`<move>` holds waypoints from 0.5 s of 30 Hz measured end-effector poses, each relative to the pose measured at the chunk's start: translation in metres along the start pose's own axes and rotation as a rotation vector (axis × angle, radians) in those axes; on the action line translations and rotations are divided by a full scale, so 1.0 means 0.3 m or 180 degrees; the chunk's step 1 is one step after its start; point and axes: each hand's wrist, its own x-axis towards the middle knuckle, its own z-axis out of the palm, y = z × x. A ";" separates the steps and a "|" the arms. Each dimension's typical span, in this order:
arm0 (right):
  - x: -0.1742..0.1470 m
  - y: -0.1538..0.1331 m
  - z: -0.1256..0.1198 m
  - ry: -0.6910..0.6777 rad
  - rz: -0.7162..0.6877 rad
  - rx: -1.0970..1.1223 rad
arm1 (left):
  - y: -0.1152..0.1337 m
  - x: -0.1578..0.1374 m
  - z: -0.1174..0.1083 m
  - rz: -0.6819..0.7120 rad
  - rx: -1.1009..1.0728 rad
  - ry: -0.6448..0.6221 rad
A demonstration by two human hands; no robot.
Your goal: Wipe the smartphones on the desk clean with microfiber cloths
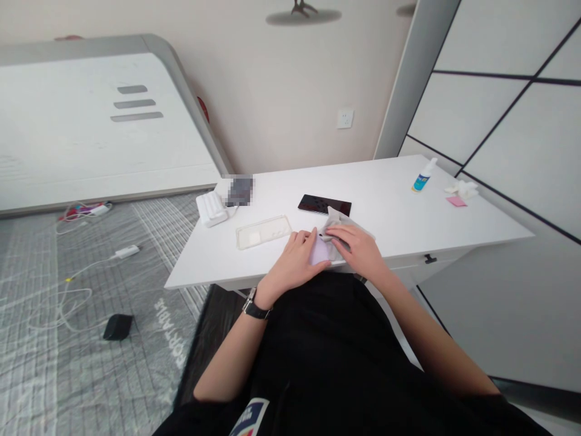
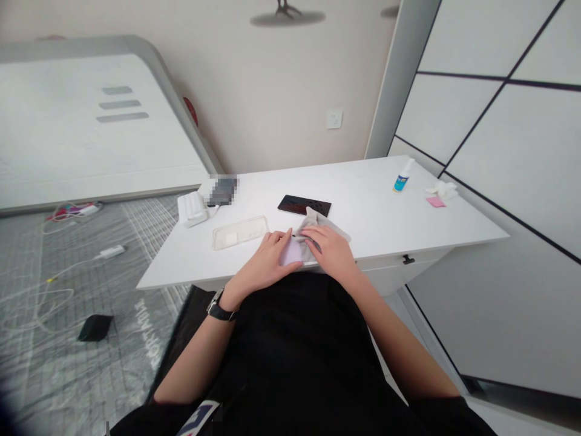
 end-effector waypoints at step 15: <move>-0.054 -0.104 0.049 -0.1040 -0.0846 -0.0292 | -0.022 -0.172 0.016 -0.0249 -0.0714 0.0636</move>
